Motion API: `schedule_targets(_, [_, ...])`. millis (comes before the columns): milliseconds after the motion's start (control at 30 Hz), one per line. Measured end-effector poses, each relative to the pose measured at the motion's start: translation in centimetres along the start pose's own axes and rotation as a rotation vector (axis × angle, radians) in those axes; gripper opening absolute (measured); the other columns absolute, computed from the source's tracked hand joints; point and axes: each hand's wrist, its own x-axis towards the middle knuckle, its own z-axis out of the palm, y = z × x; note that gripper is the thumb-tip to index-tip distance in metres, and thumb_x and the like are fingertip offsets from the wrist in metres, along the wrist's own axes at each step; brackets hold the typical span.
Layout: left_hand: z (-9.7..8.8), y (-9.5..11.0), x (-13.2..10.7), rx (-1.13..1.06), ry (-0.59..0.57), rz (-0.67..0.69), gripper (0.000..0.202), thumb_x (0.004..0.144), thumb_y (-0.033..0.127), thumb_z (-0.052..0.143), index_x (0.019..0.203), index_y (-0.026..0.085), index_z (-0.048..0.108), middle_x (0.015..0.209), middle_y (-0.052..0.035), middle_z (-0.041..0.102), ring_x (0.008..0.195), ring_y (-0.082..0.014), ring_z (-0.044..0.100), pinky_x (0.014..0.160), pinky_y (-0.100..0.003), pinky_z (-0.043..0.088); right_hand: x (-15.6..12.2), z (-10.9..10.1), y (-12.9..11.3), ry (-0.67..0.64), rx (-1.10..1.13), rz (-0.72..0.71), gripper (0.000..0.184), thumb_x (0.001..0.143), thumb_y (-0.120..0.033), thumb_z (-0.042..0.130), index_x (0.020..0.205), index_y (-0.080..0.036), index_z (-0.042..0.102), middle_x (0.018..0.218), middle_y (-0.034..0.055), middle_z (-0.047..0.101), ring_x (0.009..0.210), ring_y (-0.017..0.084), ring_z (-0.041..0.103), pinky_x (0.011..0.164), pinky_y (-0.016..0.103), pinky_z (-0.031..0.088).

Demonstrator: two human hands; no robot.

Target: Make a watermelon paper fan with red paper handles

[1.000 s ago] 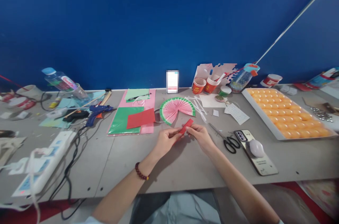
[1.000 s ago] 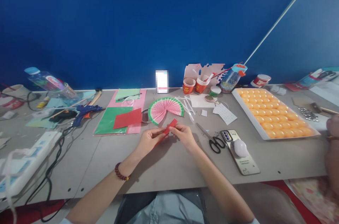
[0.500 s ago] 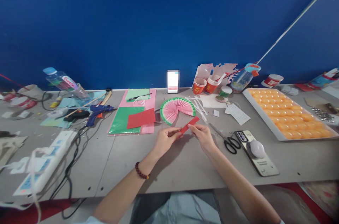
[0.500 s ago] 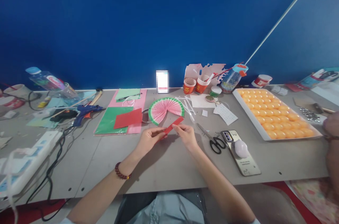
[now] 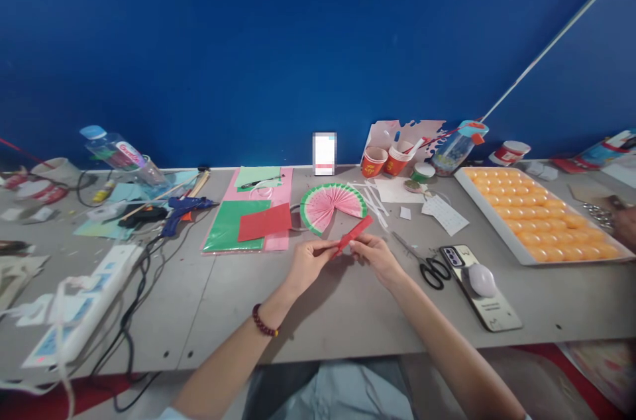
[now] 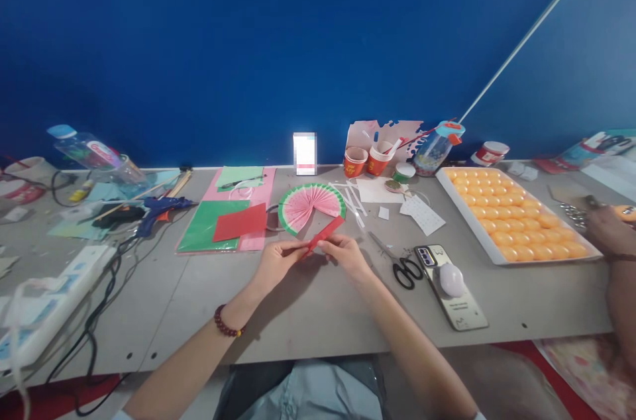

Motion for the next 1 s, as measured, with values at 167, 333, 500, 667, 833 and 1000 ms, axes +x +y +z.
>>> schedule_targets(167, [0.28,0.51,-0.17,-0.071,-0.022,-0.036,0.026,0.073,0.030,0.068,0.096,0.017,0.073,0.092,-0.0076,0.075,0.082,-0.0214,0.070,0.081,-0.032,0.055,-0.09,0.37,0.10,0.077,-0.082,-0.010,0.037,0.060,-0.050,0.075,0.056,-0.015,0.065,0.046,-0.0031,0.048,0.043,0.006,0.034,0.043,0.023,0.023])
schedule_targets(333, [0.27,0.52,-0.01,-0.116,-0.005,-0.121,0.035,0.068,0.034,0.074,0.096,0.013,0.072,0.085,-0.0099,0.075,0.077,-0.0236,0.071,0.071,-0.033,0.056,-0.13,0.60,0.27,0.208,-0.067,-0.131,0.036,0.061,-0.050,0.075,0.055,-0.016,0.064,0.047,-0.0028,0.046,0.045,0.008,0.032,0.044,0.025,0.022])
schedule_targets(500, [0.10,0.41,0.00,-0.082,0.018,-0.070,0.026,0.071,0.033,0.072,0.091,0.016,0.074,0.085,-0.0076,0.075,0.079,-0.0229,0.071,0.078,-0.034,0.055,-0.24,0.46,0.07,0.177,-0.054,-0.106,0.035,0.065,-0.050,0.072,0.059,-0.016,0.064,0.048,-0.0030,0.046,0.044,0.007,0.029,0.043,0.025,0.018])
schedule_targets(667, [0.05,0.42,-0.06,-0.040,0.013,-0.052,0.022,0.074,0.029,0.068,0.092,0.018,0.074,0.081,-0.0056,0.075,0.077,-0.0208,0.070,0.076,-0.031,0.056,-0.28,0.40,0.05,0.005,-0.044,-0.037,0.032,0.065,-0.047,0.074,0.077,-0.016,0.071,0.051,-0.0029,0.053,0.046,0.007,0.037,0.045,0.023,0.023])
schedule_targets(833, [0.02,-0.05,0.13,-0.063,-0.021,-0.035,0.023,0.076,0.029,0.064,0.093,0.016,0.074,0.082,-0.0064,0.075,0.077,-0.0199,0.070,0.076,-0.031,0.056,-0.24,0.66,0.44,0.027,-0.088,-0.022,0.034,0.065,-0.047,0.073,0.059,-0.014,0.067,0.048,-0.0026,0.052,0.044,0.006,0.035,0.045,0.023,0.024])
schedule_targets(1000, [0.08,0.04,0.15,-0.082,-0.034,-0.028,0.025,0.078,0.031,0.064,0.094,0.014,0.073,0.085,-0.0075,0.075,0.078,-0.0195,0.070,0.076,-0.030,0.055,-0.26,1.01,0.51,0.099,-0.098,-0.061,0.038,0.064,-0.050,0.073,0.055,-0.015,0.063,0.046,-0.0033,0.048,0.043,0.007,0.034,0.044,0.024,0.025])
